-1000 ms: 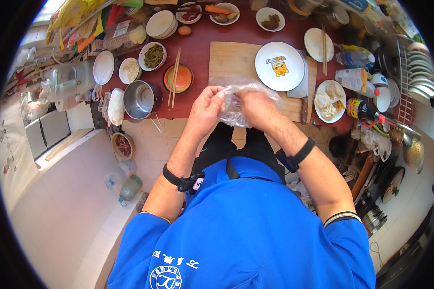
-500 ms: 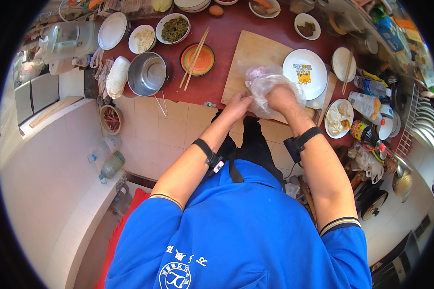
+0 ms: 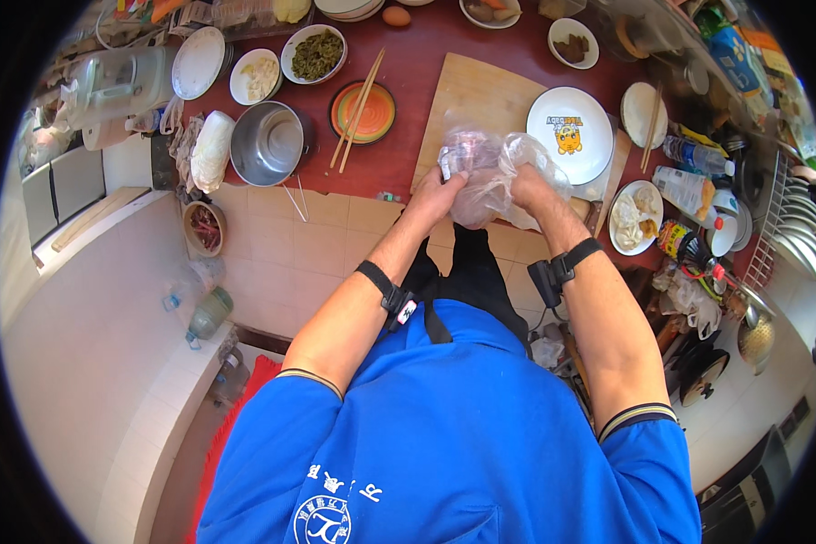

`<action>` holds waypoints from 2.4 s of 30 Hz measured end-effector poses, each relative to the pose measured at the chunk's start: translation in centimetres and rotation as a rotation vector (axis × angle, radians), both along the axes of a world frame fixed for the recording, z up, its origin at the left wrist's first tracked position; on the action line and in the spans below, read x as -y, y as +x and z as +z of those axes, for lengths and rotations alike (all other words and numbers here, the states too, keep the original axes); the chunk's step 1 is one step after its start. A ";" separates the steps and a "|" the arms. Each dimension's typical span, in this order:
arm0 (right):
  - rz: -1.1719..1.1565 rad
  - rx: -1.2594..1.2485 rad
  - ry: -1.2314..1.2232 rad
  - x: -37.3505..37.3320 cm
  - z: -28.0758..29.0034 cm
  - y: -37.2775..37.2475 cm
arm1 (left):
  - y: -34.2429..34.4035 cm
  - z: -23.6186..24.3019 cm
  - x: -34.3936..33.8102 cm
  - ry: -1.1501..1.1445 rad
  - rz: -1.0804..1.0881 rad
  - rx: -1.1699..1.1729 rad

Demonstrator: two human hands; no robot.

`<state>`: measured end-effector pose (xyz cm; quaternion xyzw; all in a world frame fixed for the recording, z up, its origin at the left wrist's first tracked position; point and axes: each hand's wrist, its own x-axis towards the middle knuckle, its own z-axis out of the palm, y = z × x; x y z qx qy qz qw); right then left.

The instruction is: The person retrieves a package of meat from the refrigerator, places it on a cutting board, and uses a cleaver to cut the meat into smaller pieces. The person then places the cut pieces onto a plate.

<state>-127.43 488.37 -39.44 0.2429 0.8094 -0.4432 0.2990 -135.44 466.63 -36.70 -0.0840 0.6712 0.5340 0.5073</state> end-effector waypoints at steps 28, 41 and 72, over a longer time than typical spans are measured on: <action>-0.822 -0.023 -0.661 4.6 4.0 1.9 | 0.6 1.7 1.4 0.089 -0.020 -0.018; -0.679 0.043 -0.755 3.8 7.3 3.1 | 0.3 3.5 2.1 0.057 -0.078 -0.287; -0.597 0.083 -0.337 6.5 6.0 2.0 | -6.6 2.9 6.6 -0.090 0.152 -0.105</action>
